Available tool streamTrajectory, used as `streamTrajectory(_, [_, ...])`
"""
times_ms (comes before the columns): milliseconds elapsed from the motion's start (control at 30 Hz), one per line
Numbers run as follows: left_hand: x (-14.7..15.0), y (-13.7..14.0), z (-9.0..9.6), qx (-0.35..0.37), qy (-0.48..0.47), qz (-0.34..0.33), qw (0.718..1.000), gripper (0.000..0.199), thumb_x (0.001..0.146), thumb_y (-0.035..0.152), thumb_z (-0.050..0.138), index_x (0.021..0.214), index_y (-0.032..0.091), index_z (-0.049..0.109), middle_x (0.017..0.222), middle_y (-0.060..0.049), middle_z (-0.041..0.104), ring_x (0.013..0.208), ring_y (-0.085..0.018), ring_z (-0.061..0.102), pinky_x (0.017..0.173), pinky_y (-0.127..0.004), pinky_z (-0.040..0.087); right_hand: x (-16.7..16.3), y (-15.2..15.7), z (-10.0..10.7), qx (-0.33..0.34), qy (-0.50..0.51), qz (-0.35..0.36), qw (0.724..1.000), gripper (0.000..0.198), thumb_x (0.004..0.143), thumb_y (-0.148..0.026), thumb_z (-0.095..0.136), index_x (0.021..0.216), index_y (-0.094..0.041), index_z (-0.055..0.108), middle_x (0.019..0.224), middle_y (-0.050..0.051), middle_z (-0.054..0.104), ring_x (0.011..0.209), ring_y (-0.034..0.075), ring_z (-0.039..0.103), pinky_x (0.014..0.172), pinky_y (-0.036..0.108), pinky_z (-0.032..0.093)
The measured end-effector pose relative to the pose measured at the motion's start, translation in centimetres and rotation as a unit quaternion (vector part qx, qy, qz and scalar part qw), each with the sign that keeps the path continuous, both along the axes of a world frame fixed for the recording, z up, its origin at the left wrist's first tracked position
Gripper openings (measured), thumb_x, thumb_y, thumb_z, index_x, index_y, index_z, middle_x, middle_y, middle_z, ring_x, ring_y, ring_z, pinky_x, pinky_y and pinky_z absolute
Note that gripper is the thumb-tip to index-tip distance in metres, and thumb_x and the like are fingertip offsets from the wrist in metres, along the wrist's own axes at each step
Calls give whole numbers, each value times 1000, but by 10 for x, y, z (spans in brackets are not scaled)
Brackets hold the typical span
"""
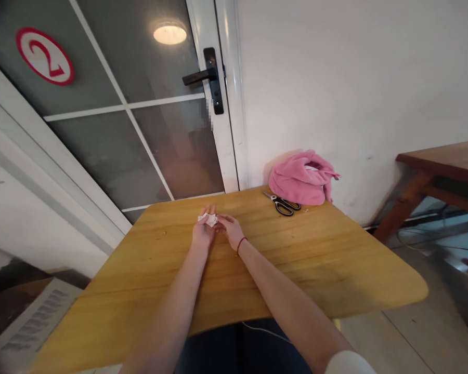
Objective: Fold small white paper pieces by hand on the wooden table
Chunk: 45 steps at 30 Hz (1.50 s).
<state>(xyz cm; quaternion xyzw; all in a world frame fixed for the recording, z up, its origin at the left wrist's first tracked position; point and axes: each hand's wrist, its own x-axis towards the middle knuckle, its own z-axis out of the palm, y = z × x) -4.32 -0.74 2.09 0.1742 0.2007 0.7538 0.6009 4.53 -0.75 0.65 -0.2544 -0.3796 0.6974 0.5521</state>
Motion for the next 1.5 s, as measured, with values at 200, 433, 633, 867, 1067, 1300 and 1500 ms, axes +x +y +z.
streamTrajectory(200, [3, -2, 0, -3, 40, -18, 999, 31, 67, -1, 41, 90, 19, 48, 119, -6, 47, 103, -17, 49, 66, -23, 46, -3, 1, -4, 25, -29, -27, 999, 31, 56, -36, 65, 78, -14, 60, 67, 1, 61, 54, 8, 52, 52, 21, 38])
streamTrajectory(433, [6, 0, 0, -17, 16, -57, 998, 19, 71, 10, 45, 87, 18, 51, 108, -7, 53, 93, -17, 54, 69, -27, 45, 2, 1, -2, 2, -80, -83, 993, 32, 52, -33, 67, 78, -15, 59, 64, -1, 59, 47, 6, 44, 46, 20, 34])
streamTrajectory(633, [4, 3, -2, -5, 96, -16, 995, 18, 70, 9, 45, 85, 17, 53, 95, -6, 58, 80, -15, 57, 73, -29, 42, 10, 9, 0, 86, -176, -179, 964, 23, 58, -30, 61, 77, -16, 56, 68, 0, 57, 51, 8, 45, 46, 21, 37])
streamTrajectory(867, [4, 14, -22, 7, 369, 79, 926, 35, 58, -6, 41, 82, 17, 54, 85, -3, 57, 85, -11, 52, 84, -24, 34, 25, 17, -1, 216, -384, -245, 864, 12, 65, -23, 52, 74, -18, 58, 69, 0, 59, 56, 10, 47, 59, 24, 40])
streamTrajectory(1067, [4, 13, -25, 18, 535, 78, 841, 39, 55, -6, 37, 85, 15, 50, 86, -4, 55, 86, -13, 50, 84, -27, 34, 25, 19, -8, 238, -416, -200, 855, 13, 65, -15, 50, 76, -17, 57, 74, 0, 60, 62, 10, 52, 65, 24, 41])
streamTrajectory(1300, [2, 13, -29, 9, 624, 73, 778, 28, 63, 4, 40, 87, 14, 51, 87, -6, 56, 83, -15, 51, 81, -30, 37, 24, 23, -16, 229, -434, -177, 853, 18, 65, -9, 49, 80, -17, 56, 80, 2, 60, 72, 11, 54, 71, 25, 43])
streamTrajectory(1500, [6, 14, -32, 52, 646, 51, 760, 36, 59, 0, 38, 89, 14, 51, 93, -6, 57, 90, -15, 50, 86, -31, 35, 23, 26, -21, 214, -452, -168, 850, 19, 63, -7, 52, 80, -15, 55, 81, 4, 60, 75, 11, 55, 72, 25, 43])
